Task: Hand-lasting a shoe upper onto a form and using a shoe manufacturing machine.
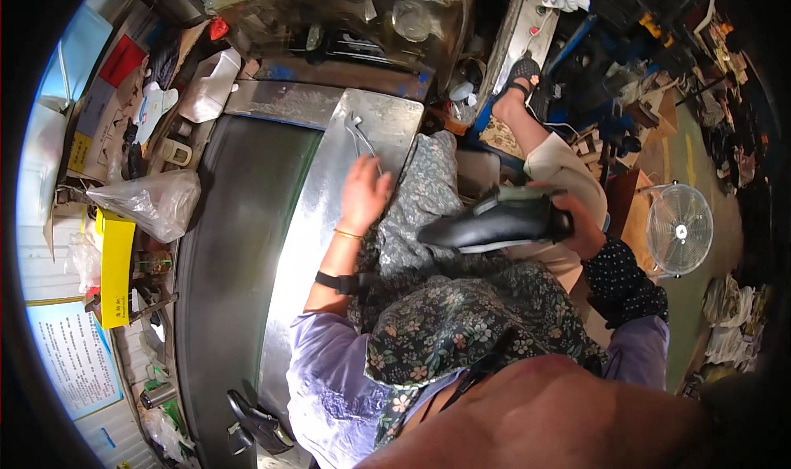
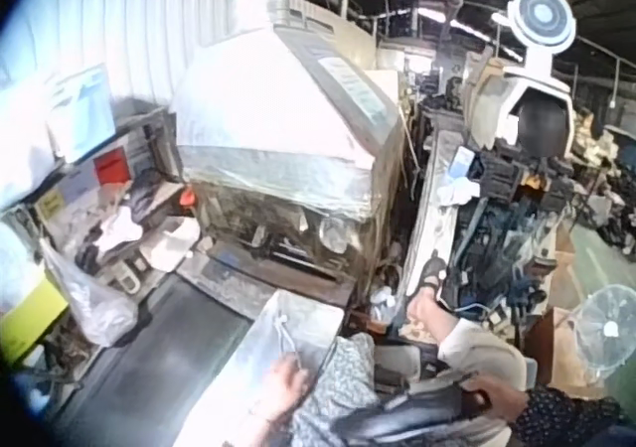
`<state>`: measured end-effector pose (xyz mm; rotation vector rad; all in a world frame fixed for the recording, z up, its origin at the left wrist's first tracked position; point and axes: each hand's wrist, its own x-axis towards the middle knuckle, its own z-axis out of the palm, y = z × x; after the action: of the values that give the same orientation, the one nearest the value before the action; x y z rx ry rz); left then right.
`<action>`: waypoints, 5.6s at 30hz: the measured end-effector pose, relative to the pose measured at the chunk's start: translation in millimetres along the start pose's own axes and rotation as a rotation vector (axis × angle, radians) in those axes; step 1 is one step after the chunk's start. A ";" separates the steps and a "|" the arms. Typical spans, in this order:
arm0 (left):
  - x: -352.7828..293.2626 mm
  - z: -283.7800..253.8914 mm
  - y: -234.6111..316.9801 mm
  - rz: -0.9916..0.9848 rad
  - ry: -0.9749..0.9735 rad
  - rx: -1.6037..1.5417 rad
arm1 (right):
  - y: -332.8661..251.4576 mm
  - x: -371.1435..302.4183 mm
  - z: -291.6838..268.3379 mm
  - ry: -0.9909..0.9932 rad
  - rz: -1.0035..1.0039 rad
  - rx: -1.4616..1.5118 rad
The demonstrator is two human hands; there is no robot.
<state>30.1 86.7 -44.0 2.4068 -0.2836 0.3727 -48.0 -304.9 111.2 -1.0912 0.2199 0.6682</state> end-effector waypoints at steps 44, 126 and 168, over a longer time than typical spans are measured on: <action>-25.8 17.3 -111.0 0.070 0.015 0.457 | -28.7 53.5 -245.3 1.142 -0.043 -1.140; -26.5 34.7 -161.1 0.245 0.027 0.698 | -17.2 79.4 -259.6 1.365 -0.303 -0.821; -25.0 15.5 -108.5 -0.022 -0.145 0.500 | -13.9 83.5 -263.9 1.328 -0.292 -0.841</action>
<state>42.0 160.3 -128.2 2.9337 -0.2492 0.2825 66.3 -506.7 -40.5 -2.2168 0.9399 -0.3936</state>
